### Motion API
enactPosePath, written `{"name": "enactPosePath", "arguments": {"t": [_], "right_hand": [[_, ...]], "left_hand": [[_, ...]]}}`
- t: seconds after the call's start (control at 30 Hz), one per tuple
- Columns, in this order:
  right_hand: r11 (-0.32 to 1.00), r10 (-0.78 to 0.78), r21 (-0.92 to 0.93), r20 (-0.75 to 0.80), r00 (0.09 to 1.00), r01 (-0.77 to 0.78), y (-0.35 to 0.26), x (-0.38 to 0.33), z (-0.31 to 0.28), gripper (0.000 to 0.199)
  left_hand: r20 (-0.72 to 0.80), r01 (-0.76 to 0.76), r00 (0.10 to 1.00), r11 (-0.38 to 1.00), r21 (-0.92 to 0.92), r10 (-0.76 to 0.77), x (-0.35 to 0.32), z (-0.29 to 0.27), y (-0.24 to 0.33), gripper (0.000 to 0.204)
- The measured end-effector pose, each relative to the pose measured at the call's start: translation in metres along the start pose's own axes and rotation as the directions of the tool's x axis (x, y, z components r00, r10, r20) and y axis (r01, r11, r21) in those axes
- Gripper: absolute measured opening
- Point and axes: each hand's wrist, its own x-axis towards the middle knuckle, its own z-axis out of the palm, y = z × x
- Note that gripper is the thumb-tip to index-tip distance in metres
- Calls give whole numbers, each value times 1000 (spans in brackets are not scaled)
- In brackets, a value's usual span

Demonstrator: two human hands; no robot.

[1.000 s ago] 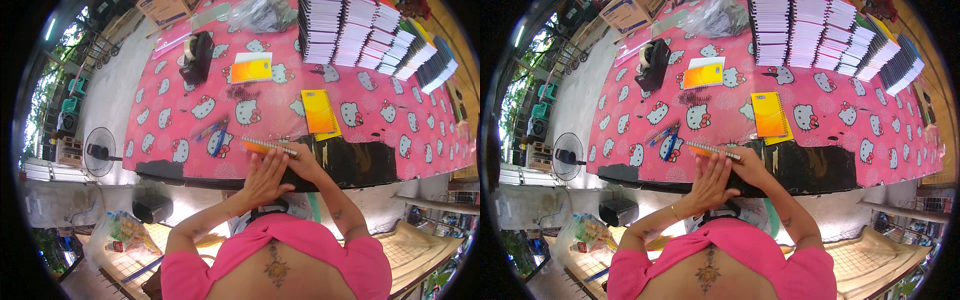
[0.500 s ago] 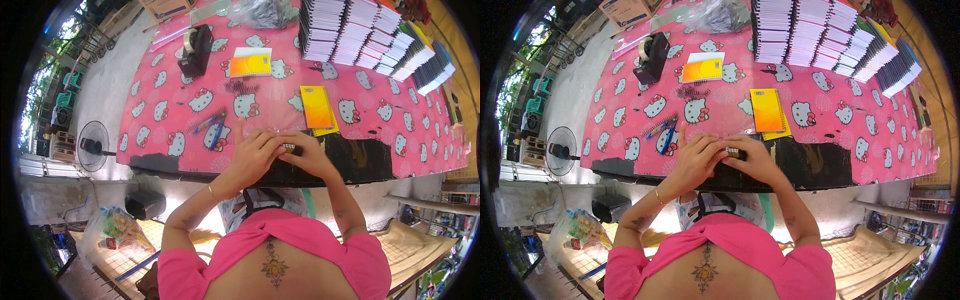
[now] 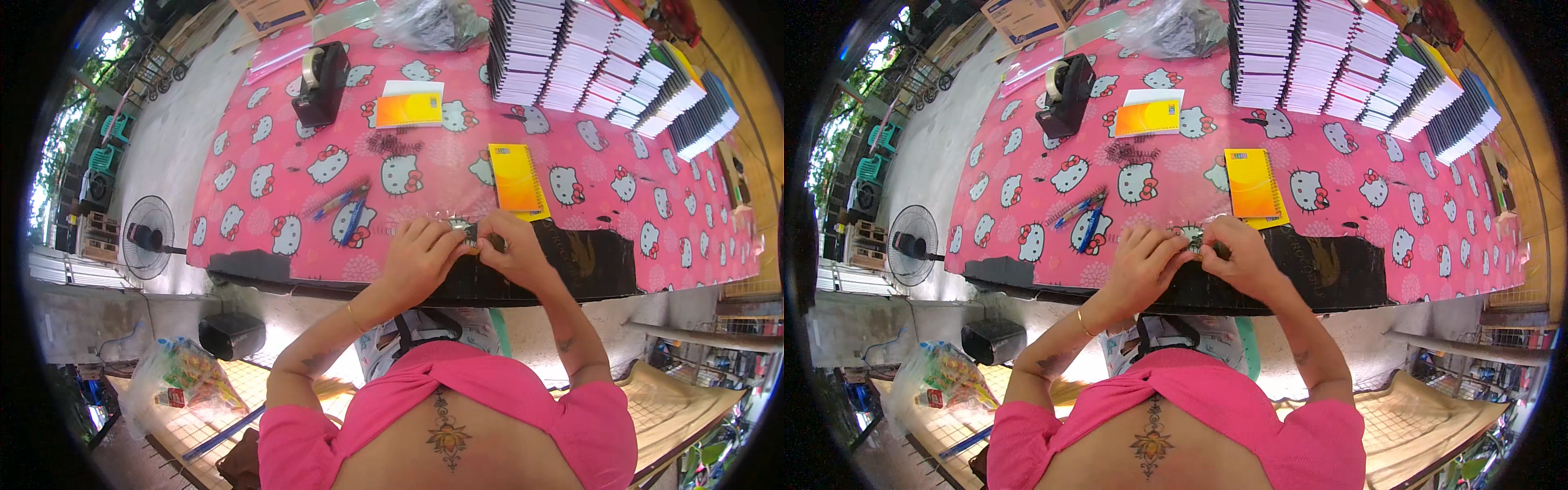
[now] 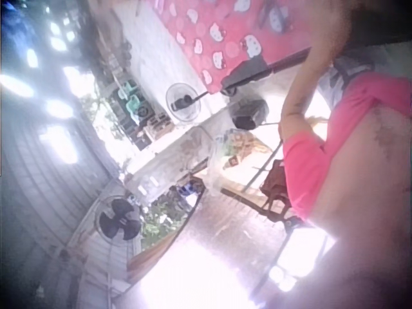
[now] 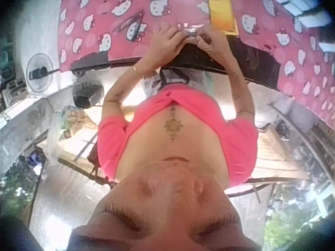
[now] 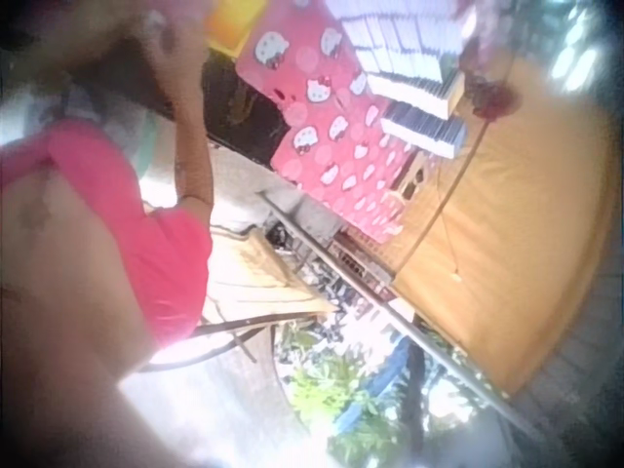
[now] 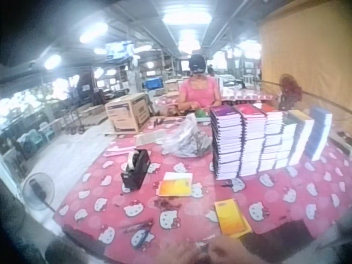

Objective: The person organizes and stacks small yellow and orange notebooks on a table, uses a tape dispenser, and places the items into stacks alongside other colored notebooks.

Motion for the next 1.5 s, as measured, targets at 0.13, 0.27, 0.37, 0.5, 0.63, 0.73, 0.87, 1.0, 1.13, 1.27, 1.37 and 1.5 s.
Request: {"name": "enactPosePath", "arguments": {"t": [0.13, 0.27, 0.37, 0.5, 0.63, 0.73, 0.87, 1.0, 1.13, 1.27, 1.37, 1.5], "right_hand": [[990, -14, -142, -289, 957, -28, -3, -7, 15, 13], [813, 224, 581, -252, 941, -38, -14, -7, 28, 25], [949, 302, 86, 11, 953, -302, -24, -10, 9, 32], [859, -310, -481, -216, 926, 176, -3, -17, 24, 43], [823, -176, -552, -23, 984, 134, 12, -28, 46, 53], [859, -126, -498, 15, 992, 116, 11, -32, 48, 54], [845, -121, -524, 3, 993, 105, 9, -33, 49, 54], [852, -114, -514, 2, 994, 99, 8, -32, 48, 55], [848, -116, -521, 4, 993, 101, 10, -32, 48, 53], [848, -112, -520, 8, 994, 100, 11, -32, 49, 52], [847, -105, -522, 13, 994, 97, 10, -31, 47, 53], [848, -98, -522, 17, 995, 93, 9, -30, 47, 53]], "left_hand": [[-38, -9, 999, 999, 50, 11, -5, 1, 7, 27], [-67, -11, 998, 984, -179, -1, 4, -5, -9, 30], [-107, 109, 986, 979, -170, -128, 2, -28, -28, 30], [-73, 412, 909, 854, 319, -411, -50, -41, -81, 34], [38, 307, 937, 870, 386, -347, -61, -37, -59, 39], [101, 273, 934, 868, 414, -342, -62, -37, -56, 34], [88, 495, 863, 868, 47, -497, -53, -33, -55, 24], [563, 848, 472, 173, -502, -678, -35, -31, -56, 31], [824, 906, 293, -134, -401, -485, -18, -28, -72, 37], [852, 910, 263, -176, -374, -452, -9, -26, -77, 36], [851, 923, 250, -151, -353, -463, -3, -26, -73, 34], [846, 937, 301, -30, -349, -440, 0, -23, -74, 31]]}}
